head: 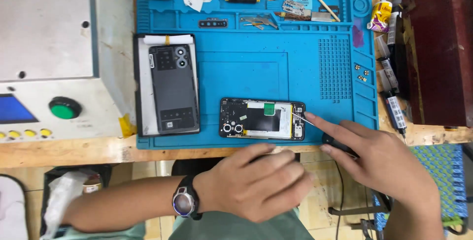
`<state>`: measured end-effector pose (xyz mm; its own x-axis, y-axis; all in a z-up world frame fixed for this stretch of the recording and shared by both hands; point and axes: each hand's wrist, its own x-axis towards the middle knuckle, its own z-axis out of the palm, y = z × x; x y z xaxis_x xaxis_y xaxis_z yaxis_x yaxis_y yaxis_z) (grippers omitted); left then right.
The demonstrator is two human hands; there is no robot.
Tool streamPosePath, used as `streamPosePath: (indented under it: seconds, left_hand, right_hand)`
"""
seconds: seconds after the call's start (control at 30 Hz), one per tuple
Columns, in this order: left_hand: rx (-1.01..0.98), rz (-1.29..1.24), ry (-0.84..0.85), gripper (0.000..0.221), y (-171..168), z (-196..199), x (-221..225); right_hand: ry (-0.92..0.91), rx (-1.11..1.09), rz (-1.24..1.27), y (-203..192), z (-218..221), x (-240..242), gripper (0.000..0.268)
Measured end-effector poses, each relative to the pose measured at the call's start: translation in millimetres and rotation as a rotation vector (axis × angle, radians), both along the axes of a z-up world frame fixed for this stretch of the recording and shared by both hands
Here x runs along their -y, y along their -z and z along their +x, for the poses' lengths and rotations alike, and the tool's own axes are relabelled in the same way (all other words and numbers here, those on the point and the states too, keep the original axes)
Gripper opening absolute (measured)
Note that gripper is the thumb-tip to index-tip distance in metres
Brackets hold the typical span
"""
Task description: Repairing a smartphone by carefully prying internal components and disconnecting cables using a specialized tool
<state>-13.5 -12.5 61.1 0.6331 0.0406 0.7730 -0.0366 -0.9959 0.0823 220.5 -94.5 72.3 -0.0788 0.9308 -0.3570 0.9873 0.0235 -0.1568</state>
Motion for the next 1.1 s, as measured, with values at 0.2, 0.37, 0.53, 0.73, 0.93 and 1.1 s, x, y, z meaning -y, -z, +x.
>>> streamPosePath:
  seconds: [0.2, 0.37, 0.53, 0.73, 0.93, 1.1]
  left_hand:
    - [0.013, -0.413, -0.172, 0.011, -4, -18, 35]
    - [-0.197, -0.463, 0.088, 0.008, -9, -30, 49]
    - [-0.486, -0.645, 0.159, 0.007, 3, -42, 63]
    - [-0.997, -1.25, -0.059, 0.013, 10, -60, 83]
    - [-0.845, -1.204, -0.261, 0.012, 32, -112, 91]
    - [-0.353, -0.879, -0.733, 0.01, 67, -229, 92]
  right_hand:
    - [0.08, -0.133, 0.006, -5, -7, 36, 0.062]
    - [-0.184, -0.658, -0.091, 3, -19, 65, 0.051]
    - [-0.151, -0.918, -0.16, 28, -26, 85, 0.046]
    - [-0.173, -1.197, -0.227, 50, -43, 95, 0.045]
    - [-0.227, -1.26, -0.435, 61, -50, 88, 0.051]
    - [0.38, -1.104, -0.873, 172, -41, 101, 0.054]
